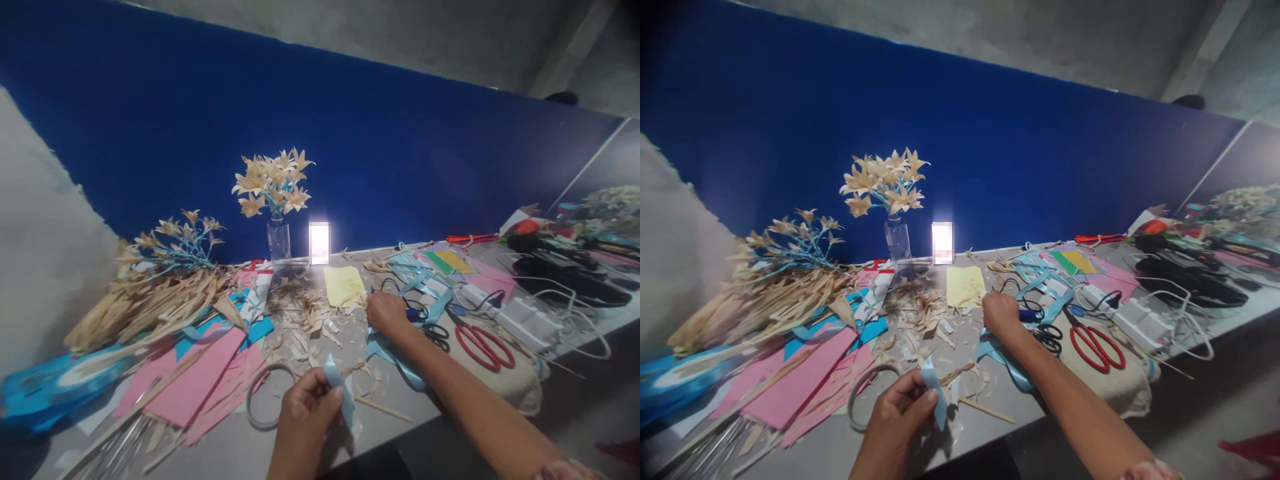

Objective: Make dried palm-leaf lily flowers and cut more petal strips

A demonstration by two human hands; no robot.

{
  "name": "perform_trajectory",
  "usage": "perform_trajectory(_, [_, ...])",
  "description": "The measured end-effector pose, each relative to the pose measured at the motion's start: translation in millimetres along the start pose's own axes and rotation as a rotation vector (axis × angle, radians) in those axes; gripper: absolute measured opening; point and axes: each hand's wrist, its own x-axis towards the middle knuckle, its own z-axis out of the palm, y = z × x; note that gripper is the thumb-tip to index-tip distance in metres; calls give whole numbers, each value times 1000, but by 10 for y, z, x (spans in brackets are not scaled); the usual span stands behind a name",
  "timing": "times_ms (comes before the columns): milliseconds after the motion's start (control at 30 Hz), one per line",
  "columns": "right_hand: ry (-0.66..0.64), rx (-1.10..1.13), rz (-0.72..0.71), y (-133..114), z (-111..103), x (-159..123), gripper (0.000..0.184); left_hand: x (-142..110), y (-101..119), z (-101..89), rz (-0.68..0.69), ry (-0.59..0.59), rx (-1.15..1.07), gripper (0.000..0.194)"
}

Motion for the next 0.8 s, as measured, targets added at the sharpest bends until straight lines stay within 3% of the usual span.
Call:
perform_trajectory(133, [32,212,-16,25,-188,-5,15,-11,39,-7,0,25,-9,33])
perform_trajectory(267, [32,479,-124,56,-437,-133,22,-8,108,8,-23,25,-54,30])
perform_trajectory(333, [-14,750,-167,9,-494,-264,26,3,153,34,-23,10,-64,28])
perform_trajectory(433, [-141,1374,-167,-154,-483,-503,28,28,224,92,28,18,-14,26])
perform_trajectory(500, [-187,1594,-124,-286,-447,-655,30,45,254,131,73,15,35,30])
perform_trajectory(667, [-101,1623,-70,-508,-409,-911,26,49,219,161,95,-86,100,19])
perform_trajectory(800, [2,1510,-138,-533,-413,-1009,19,8,194,133,230,13,222,12])
